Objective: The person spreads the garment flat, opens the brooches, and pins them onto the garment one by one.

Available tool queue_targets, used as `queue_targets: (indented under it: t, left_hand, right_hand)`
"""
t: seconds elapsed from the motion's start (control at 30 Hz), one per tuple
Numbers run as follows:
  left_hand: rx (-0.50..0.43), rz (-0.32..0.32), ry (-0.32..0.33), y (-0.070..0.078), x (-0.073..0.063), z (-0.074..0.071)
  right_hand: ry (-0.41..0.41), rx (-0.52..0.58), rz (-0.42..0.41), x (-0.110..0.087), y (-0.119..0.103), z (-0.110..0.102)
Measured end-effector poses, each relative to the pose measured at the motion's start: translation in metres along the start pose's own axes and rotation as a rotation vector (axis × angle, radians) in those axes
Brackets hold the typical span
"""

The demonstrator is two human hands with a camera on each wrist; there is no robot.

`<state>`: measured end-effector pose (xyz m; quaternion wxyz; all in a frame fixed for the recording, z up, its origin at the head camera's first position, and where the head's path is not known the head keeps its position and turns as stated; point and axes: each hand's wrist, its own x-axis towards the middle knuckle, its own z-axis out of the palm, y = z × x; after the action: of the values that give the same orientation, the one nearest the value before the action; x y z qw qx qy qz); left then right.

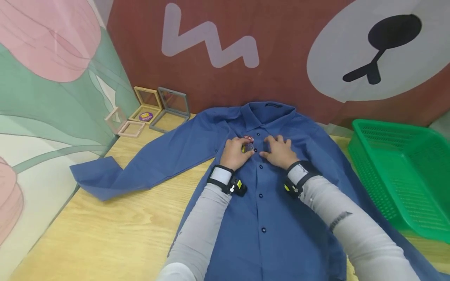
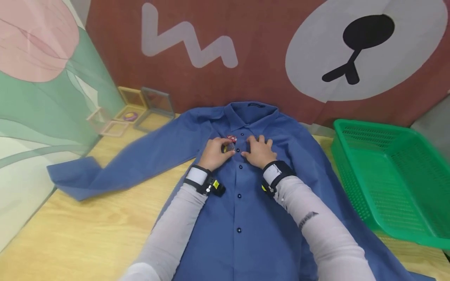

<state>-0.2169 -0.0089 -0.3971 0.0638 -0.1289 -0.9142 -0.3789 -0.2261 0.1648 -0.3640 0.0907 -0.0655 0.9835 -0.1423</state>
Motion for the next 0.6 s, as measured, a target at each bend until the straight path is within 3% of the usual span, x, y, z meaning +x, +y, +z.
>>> queue_targets:
  t: [0.07, 0.17, 0.27, 0.37, 0.5, 0.6]
  left_hand:
    - [0.116, 0.003, 0.028, 0.005, 0.000, 0.000]
    - [0.228, -0.042, 0.037, 0.011, 0.000, 0.000]
    - [0.260, -0.116, 0.007, 0.015, -0.001, 0.001]
    - [0.253, -0.176, -0.029, 0.019, -0.004, 0.003]
    - [0.270, -0.226, -0.031, 0.023, -0.009, 0.002]
    - [0.311, -0.242, -0.065, 0.023, -0.014, -0.002]
  right_hand:
    - [-0.087, -0.055, 0.018, -0.004, 0.004, -0.001]
    - [-0.214, -0.124, 0.004, -0.005, 0.008, -0.001]
    - [-0.310, -0.168, 0.013, -0.006, 0.013, -0.005]
    - [-0.365, -0.157, 0.058, -0.011, 0.018, -0.011]
    - [-0.411, -0.147, 0.091, -0.021, 0.020, -0.017]
    - [-0.388, -0.168, 0.073, -0.027, 0.018, -0.020]
